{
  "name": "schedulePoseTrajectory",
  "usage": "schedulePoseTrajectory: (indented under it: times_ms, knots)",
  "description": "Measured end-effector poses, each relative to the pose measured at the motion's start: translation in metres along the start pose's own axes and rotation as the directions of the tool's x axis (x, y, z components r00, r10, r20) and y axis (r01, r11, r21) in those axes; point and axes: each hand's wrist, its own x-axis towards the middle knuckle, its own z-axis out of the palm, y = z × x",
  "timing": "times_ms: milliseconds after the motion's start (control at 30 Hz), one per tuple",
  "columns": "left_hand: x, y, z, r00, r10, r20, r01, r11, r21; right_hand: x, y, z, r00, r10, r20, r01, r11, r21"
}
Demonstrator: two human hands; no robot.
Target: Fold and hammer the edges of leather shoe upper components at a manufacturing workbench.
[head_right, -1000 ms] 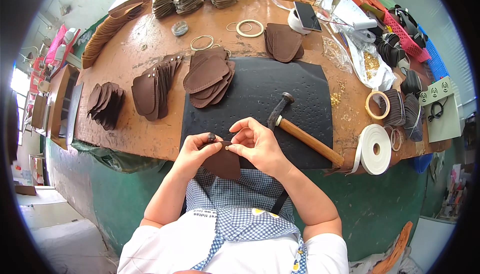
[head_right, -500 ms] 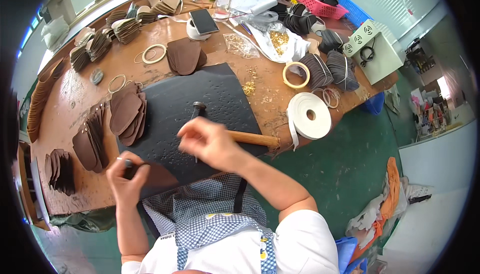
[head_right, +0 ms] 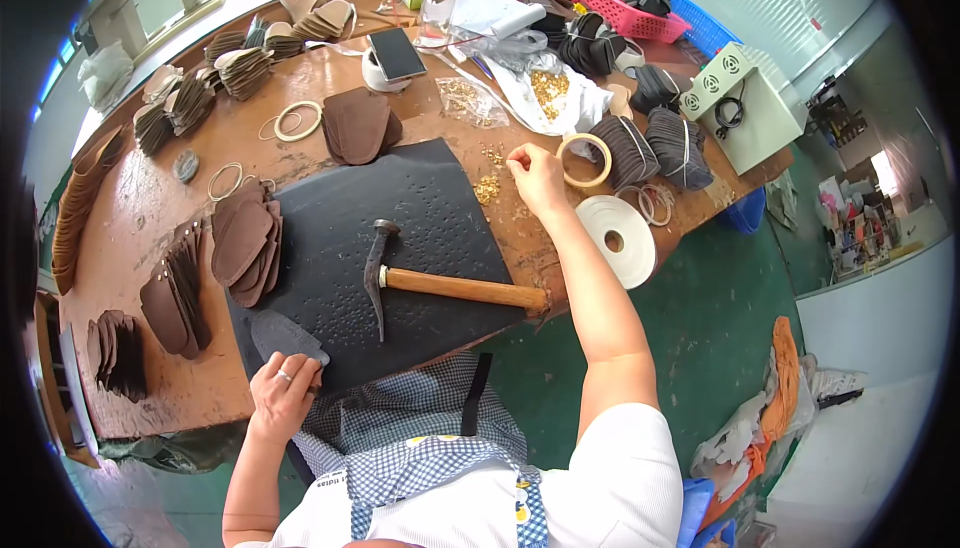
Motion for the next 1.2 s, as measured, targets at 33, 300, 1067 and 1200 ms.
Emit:
schedulePoseTrajectory:
  times_ms: [33,300,1067,1200]
  knots:
    - [0.002,0.002,0.000,1.000,-0.009,0.019,0.009,1.000,0.020,0.007,0.000,0.002,1.000,-0.001,0.008,0.002,0.999,-0.038]
    - [-0.024,0.027,0.009,0.987,-0.159,0.027,0.155,0.982,0.108,0.018,0.005,0.014,0.982,-0.189,-0.007,0.180,0.943,-0.280]
    - [-0.030,0.037,0.009,0.963,-0.268,-0.003,0.268,0.961,0.063,0.019,0.024,0.023,0.954,-0.300,0.003,0.287,0.909,-0.302]
    - [-0.035,0.032,0.015,0.967,-0.253,-0.019,0.254,0.965,0.071,0.003,-0.007,-0.002,0.996,-0.073,0.057,0.079,0.989,-0.121]
